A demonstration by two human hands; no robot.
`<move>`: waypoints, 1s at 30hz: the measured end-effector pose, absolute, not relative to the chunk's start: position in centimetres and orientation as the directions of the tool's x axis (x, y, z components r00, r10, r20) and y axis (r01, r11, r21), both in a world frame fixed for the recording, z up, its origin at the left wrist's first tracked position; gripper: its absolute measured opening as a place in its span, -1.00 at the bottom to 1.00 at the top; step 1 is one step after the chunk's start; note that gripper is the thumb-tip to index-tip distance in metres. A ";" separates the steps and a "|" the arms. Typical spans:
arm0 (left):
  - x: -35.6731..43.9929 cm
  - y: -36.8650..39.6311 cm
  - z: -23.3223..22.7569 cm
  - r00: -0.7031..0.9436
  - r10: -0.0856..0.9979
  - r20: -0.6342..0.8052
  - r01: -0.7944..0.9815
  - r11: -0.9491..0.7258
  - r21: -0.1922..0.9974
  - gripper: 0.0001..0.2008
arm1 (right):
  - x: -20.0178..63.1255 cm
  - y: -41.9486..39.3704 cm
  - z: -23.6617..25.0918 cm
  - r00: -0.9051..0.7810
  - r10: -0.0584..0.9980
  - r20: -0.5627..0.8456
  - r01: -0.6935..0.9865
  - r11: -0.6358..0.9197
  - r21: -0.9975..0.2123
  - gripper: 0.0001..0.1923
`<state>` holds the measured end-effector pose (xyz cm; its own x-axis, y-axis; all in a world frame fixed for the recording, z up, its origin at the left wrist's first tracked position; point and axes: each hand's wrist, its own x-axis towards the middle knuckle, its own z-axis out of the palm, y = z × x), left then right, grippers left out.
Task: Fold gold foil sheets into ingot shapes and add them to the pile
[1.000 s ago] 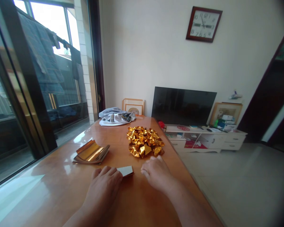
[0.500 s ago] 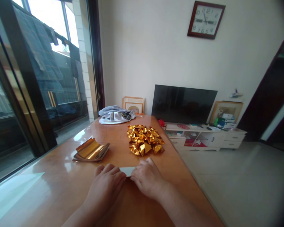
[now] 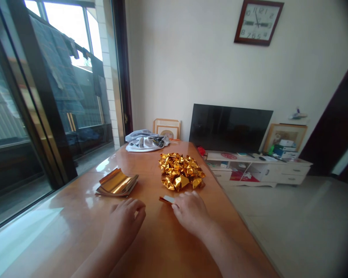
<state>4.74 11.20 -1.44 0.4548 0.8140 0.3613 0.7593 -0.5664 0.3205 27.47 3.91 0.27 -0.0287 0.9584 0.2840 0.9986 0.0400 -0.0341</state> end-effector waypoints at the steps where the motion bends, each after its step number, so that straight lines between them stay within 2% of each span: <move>1: 5.1 11.1 -1.7 0.466 0.824 0.323 0.738 -0.563 0.372 -0.78 | 27.2 3.9 0.1 -0.021 0.953 0.303 0.998 0.037 -0.047 -0.72; 4: 6.3 10.5 -2.4 0.484 0.846 0.225 0.693 -0.527 0.491 -0.64 | 25.8 3.6 -0.2 -0.015 0.942 0.337 0.995 0.047 -0.086 -0.76; 8: 7.2 10.0 -3.2 0.480 0.861 0.166 0.590 -0.457 0.665 -0.51 | 24.0 2.9 -0.6 -0.026 0.934 0.355 0.986 0.082 -0.142 -0.78; 15: 7.5 10.1 -3.7 0.462 0.879 0.120 0.386 -0.321 0.865 -0.63 | 22.6 2.2 -1.1 -0.090 0.935 0.343 0.967 0.164 -0.194 -0.79; 21: 7.6 10.5 -3.9 0.467 0.883 0.040 0.229 -0.165 0.959 -0.81 | 23.5 2.7 -0.8 -0.070 0.949 0.308 0.942 0.164 -0.291 -0.73; 24: 7.6 10.0 -3.3 0.491 0.871 -0.018 0.123 -0.049 0.991 -0.83 | 24.8 3.3 -0.6 0.000 0.917 0.398 0.914 0.161 -0.371 -0.79; 26: 7.6 9.6 -2.7 0.522 0.850 -0.071 0.072 0.039 0.997 -0.84 | 25.8 3.8 -0.6 0.059 0.890 0.452 0.896 0.153 -0.417 -0.76; 28: 7.4 9.3 -2.2 0.549 0.828 -0.114 0.060 0.097 0.993 -0.82 | 26.6 4.2 -0.9 0.100 0.884 0.457 0.858 0.156 -0.489 -0.67; 30: 7.2 9.3 -1.8 0.569 0.811 -0.135 0.070 0.115 0.991 -0.78 | 27.1 4.6 -1.3 0.134 0.906 0.401 0.779 0.154 -0.608 -0.62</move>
